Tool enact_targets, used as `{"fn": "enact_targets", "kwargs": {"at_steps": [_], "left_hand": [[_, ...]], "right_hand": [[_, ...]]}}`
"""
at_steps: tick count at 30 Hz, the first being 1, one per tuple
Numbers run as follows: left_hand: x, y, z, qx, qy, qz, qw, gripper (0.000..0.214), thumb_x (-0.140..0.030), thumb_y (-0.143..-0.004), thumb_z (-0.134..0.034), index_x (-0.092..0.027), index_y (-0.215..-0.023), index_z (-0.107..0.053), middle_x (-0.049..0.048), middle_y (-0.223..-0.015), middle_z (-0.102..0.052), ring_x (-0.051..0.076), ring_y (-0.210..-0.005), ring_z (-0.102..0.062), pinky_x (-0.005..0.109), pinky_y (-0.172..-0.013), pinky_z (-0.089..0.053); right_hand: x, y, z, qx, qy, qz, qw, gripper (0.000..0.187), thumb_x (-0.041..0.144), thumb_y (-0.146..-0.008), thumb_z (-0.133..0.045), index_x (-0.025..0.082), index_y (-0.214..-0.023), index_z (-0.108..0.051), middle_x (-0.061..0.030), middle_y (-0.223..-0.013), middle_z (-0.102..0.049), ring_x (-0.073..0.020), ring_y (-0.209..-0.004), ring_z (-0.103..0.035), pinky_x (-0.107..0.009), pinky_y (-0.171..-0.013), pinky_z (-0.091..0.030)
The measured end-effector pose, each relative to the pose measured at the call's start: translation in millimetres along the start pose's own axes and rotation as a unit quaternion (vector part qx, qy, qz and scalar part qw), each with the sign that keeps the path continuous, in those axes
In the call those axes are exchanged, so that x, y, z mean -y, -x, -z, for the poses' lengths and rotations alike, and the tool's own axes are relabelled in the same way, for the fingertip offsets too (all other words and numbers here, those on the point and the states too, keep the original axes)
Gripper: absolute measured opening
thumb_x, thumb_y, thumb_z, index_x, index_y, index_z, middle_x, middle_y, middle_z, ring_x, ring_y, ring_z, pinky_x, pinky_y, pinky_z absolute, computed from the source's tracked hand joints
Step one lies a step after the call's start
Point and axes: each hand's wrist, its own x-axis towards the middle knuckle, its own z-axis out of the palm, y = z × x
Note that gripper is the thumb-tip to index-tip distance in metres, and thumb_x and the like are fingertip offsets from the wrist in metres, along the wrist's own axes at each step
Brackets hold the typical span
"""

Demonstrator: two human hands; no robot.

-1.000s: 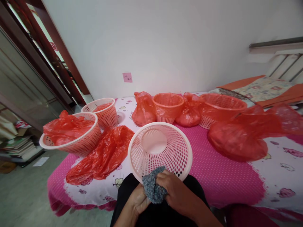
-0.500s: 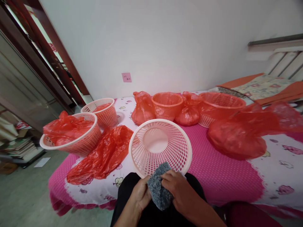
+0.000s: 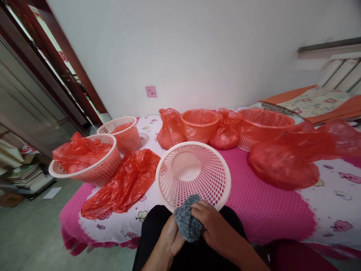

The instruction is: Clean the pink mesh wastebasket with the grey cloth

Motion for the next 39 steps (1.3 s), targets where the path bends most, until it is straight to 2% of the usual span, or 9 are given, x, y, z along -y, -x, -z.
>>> {"fn": "enact_targets", "kwargs": {"at_steps": [10, 13, 18, 22, 24, 28, 32, 36, 39], "left_hand": [[2.7, 3.9, 6.5, -0.054, -0.060, -0.069, 0.994, 0.024, -0.012, -0.072, -0.082, -0.008, -0.094, -0.078, 0.0114, -0.088, -0.079, 0.025, -0.092, -0.073, 0.034, -0.090, -0.057], [4.4, 4.4, 6.2, -0.076, -0.051, -0.067, 0.994, 0.034, 0.000, -0.066, -0.079, -0.010, -0.098, -0.075, 0.0101, -0.095, -0.079, 0.022, -0.090, -0.073, 0.034, -0.089, -0.058], [13.9, 3.8, 7.4, -0.087, -0.049, -0.041, 0.994, 0.041, 0.007, -0.066, -0.072, -0.011, -0.102, -0.069, 0.0105, -0.095, -0.080, 0.023, -0.090, -0.075, 0.036, -0.088, -0.059], [19.9, 3.6, 9.4, -0.064, -0.050, -0.011, 0.997, 0.047, 0.002, -0.071, -0.073, -0.009, -0.115, -0.063, 0.0180, -0.108, -0.079, 0.030, -0.095, -0.077, 0.044, -0.092, -0.059], [20.2, 3.6, 10.2, -0.060, -0.049, -0.010, 0.997, 0.049, 0.002, -0.071, -0.073, -0.008, -0.118, -0.061, 0.0196, -0.112, -0.079, 0.032, -0.099, -0.077, 0.044, -0.094, -0.058], [19.7, 3.5, 11.3, -0.067, -0.057, -0.009, 0.996, 0.051, 0.003, -0.068, -0.072, -0.008, -0.117, -0.062, 0.0183, -0.111, -0.079, 0.032, -0.101, -0.077, 0.042, -0.095, -0.057], [21.7, 3.8, 11.4, -0.055, -0.075, -0.006, 0.996, 0.052, 0.003, -0.066, -0.071, -0.008, -0.116, -0.064, 0.0200, -0.113, -0.079, 0.033, -0.102, -0.077, 0.041, -0.094, -0.057], [23.1, 2.8, 14.2, -0.052, -0.088, -0.004, 0.995, 0.051, 0.001, -0.065, -0.071, -0.011, -0.114, -0.066, 0.0179, -0.114, -0.079, 0.032, -0.102, -0.077, 0.040, -0.093, -0.056], [23.6, 0.7, 19.0, -0.060, -0.094, 0.002, 0.994, 0.050, -0.002, -0.065, -0.075, -0.011, -0.113, -0.066, 0.0185, -0.113, -0.080, 0.032, -0.102, -0.077, 0.040, -0.092, -0.056]], "right_hand": [[-7.6, -3.4, 5.3, -0.002, -0.083, -0.006, 0.996, 0.026, 0.002, -0.068, -0.048, 0.022, -0.082, -0.058, -0.0034, -0.094, -0.066, -0.0218, -0.096, -0.058, -0.034, -0.089, -0.042], [-14.7, -14.1, 18.3, -0.047, -0.079, -0.013, 0.996, 0.035, 0.000, -0.068, -0.048, 0.023, -0.089, -0.064, -0.0028, -0.097, -0.069, -0.0213, -0.099, -0.061, -0.032, -0.091, -0.044], [-24.7, -49.7, 39.2, -0.160, 0.096, -0.090, 0.978, 0.047, -0.005, -0.069, -0.048, 0.020, -0.104, -0.068, -0.0067, -0.108, -0.071, -0.0228, -0.108, -0.060, -0.031, -0.095, -0.042], [-26.7, -82.2, 45.3, -0.139, 0.214, -0.155, 0.954, 0.036, -0.003, -0.080, -0.051, 0.016, -0.105, -0.069, -0.0114, -0.109, -0.072, -0.0243, -0.104, -0.061, -0.032, -0.091, -0.041], [-30.7, -97.8, 44.8, -0.126, 0.233, -0.176, 0.948, 0.025, 0.009, -0.089, -0.055, 0.015, -0.109, -0.069, -0.0136, -0.113, -0.072, -0.0267, -0.105, -0.062, -0.034, -0.091, -0.041], [-50.6, -126.2, 32.1, -0.076, 0.228, -0.226, 0.944, 0.034, 0.037, -0.094, -0.062, 0.016, -0.121, -0.068, -0.0162, -0.125, -0.069, -0.0324, -0.117, -0.058, -0.038, -0.097, -0.040], [-77.2, -141.7, 3.5, -0.019, 0.209, -0.275, 0.938, 0.042, 0.026, -0.095, -0.055, 0.015, -0.136, -0.062, -0.0194, -0.134, -0.064, -0.0342, -0.118, -0.060, -0.043, -0.098, -0.041], [-97.8, -142.9, -22.6, 0.033, 0.187, -0.290, 0.938, 0.059, 0.018, -0.092, -0.053, 0.021, -0.151, -0.048, -0.0167, -0.154, -0.049, -0.0334, -0.128, -0.055, -0.046, -0.101, -0.040], [-107.0, -140.4, -31.4, 0.042, 0.187, -0.291, 0.937, 0.055, 0.013, -0.095, -0.043, 0.023, -0.148, -0.051, -0.0156, -0.156, -0.047, -0.0328, -0.132, -0.052, -0.049, -0.102, -0.040]]}}
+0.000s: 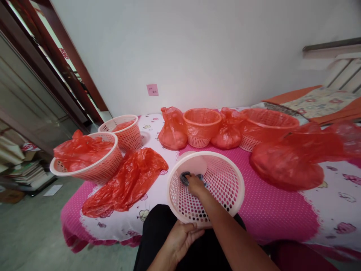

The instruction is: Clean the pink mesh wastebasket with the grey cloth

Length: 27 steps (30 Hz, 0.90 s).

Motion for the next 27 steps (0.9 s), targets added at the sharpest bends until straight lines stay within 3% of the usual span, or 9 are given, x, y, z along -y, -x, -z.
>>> {"fn": "enact_targets", "kwargs": {"at_steps": [5, 14, 27], "left_hand": [[2.8, -1.8, 4.2, 0.016, 0.003, -0.002, 1.000, 0.052, -0.004, -0.063, -0.079, -0.010, -0.113, -0.068, 0.0196, -0.116, -0.079, 0.035, -0.107, -0.075, 0.039, -0.093, -0.056], [-0.5, -0.9, 5.7, 0.018, 0.009, 0.006, 1.000, 0.051, 0.000, -0.064, -0.076, -0.007, -0.114, -0.070, 0.0210, -0.117, -0.078, 0.037, -0.109, -0.075, 0.039, -0.091, -0.057], [-4.1, -1.4, 4.6, 0.005, 0.041, -0.003, 0.999, 0.045, 0.006, -0.063, -0.070, -0.008, -0.105, -0.072, 0.0174, -0.104, -0.082, 0.032, -0.095, -0.078, 0.041, -0.092, -0.057]], "right_hand": [[-4.2, -1.5, -1.9, 0.006, 0.013, 0.010, 1.000, 0.047, 0.010, -0.099, -0.034, 0.020, -0.130, -0.067, -0.0161, -0.143, -0.059, -0.0339, -0.129, -0.053, -0.051, -0.100, -0.042], [0.7, 5.8, -0.1, 0.009, 0.018, 0.023, 1.000, 0.043, 0.009, -0.098, -0.040, 0.017, -0.127, -0.070, -0.0172, -0.138, -0.064, -0.0297, -0.124, -0.058, -0.042, -0.100, -0.041], [5.6, 86.6, 5.4, -0.022, 0.039, 0.120, 0.992, 0.046, 0.004, -0.087, -0.044, 0.020, -0.125, -0.067, -0.0116, -0.130, -0.065, -0.0276, -0.114, -0.061, -0.038, -0.092, -0.043]]}}
